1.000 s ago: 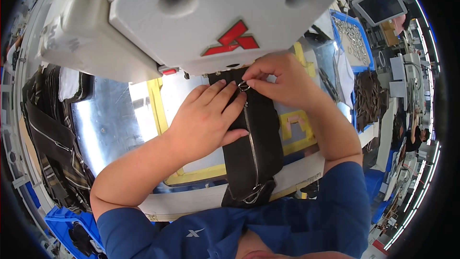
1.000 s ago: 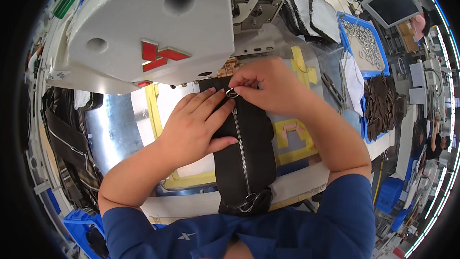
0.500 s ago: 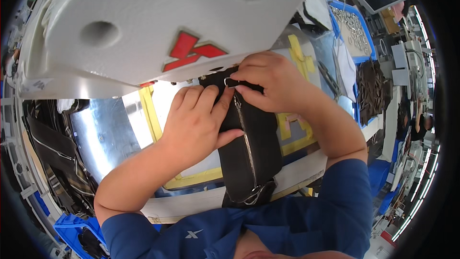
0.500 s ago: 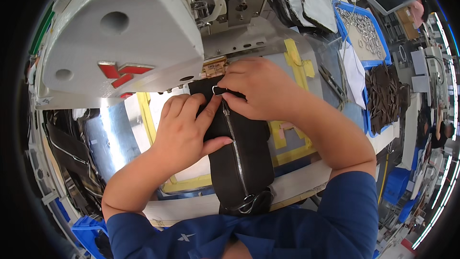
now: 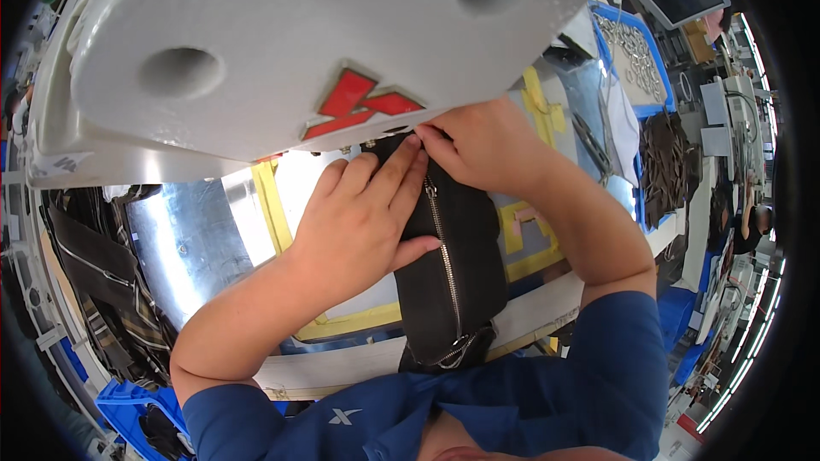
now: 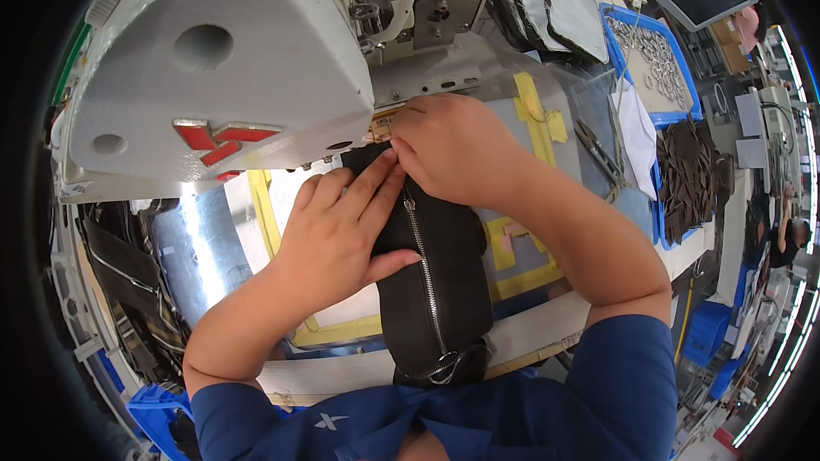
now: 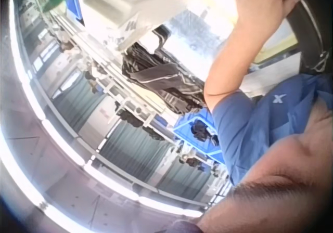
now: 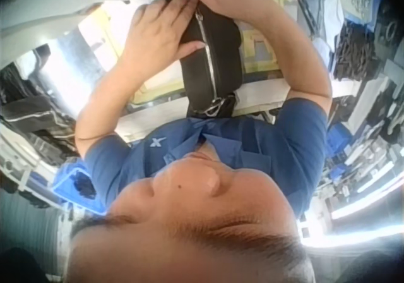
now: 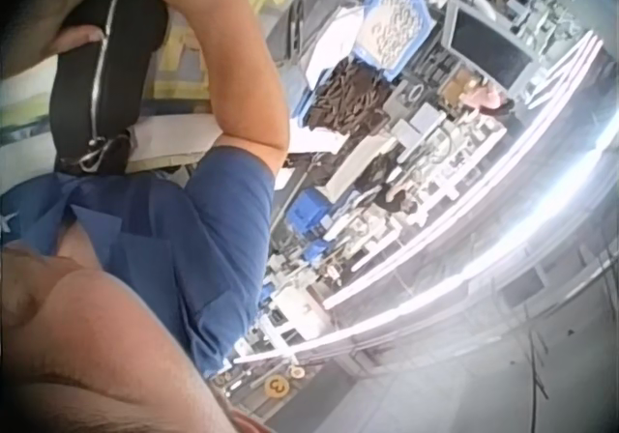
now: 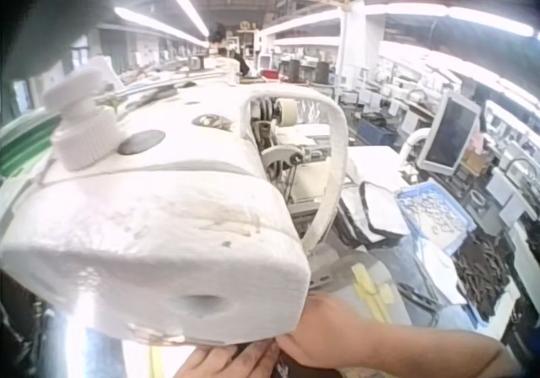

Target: The person operates an industrial sewing machine to attach a zipper to a black fabric pouch. They align the zipper with the pouch edge, feed the material under the presser foot, and guide it through the machine to create a seam. The person repeats this process for multiple pouches, handling the fabric and zipper components by hand.

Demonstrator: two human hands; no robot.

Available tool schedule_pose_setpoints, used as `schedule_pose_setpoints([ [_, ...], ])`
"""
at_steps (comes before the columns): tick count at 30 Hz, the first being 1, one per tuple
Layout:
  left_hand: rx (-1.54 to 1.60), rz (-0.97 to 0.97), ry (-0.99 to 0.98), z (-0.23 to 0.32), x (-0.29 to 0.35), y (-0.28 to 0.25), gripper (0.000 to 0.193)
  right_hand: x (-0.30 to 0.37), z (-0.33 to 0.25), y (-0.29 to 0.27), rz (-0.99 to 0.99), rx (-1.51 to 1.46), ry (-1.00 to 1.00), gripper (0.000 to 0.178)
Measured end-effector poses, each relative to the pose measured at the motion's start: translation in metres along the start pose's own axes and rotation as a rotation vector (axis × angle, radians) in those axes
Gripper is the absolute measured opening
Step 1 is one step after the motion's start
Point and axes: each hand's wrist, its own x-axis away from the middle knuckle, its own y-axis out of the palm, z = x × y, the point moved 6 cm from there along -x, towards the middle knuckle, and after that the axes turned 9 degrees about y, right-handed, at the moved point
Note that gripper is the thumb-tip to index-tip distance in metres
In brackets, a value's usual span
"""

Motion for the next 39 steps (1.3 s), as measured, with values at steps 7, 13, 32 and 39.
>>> schedule_pose_setpoints([
  [7,0.053,0.019,-0.047,-0.005,0.0,-0.003,0.088,0.02,-0.005,-0.006,0.049,0.016,-0.069,0.017],
  [13,0.05,0.027,-0.061,-0.005,-0.002,-0.004,0.089,0.034,-0.012,-0.004,0.036,0.166,-0.176,0.037],
  [32,0.103,0.054,-0.061,-0.011,-0.002,-0.005,0.085,0.034,-0.01,0.001,0.091,0.172,-0.187,0.034],
  [39,0.2,0.102,-0.091,-0.016,-0.001,-0.003,0.081,0.026,-0.016,-0.005,0.012,0.19,-0.165,0.032],
])
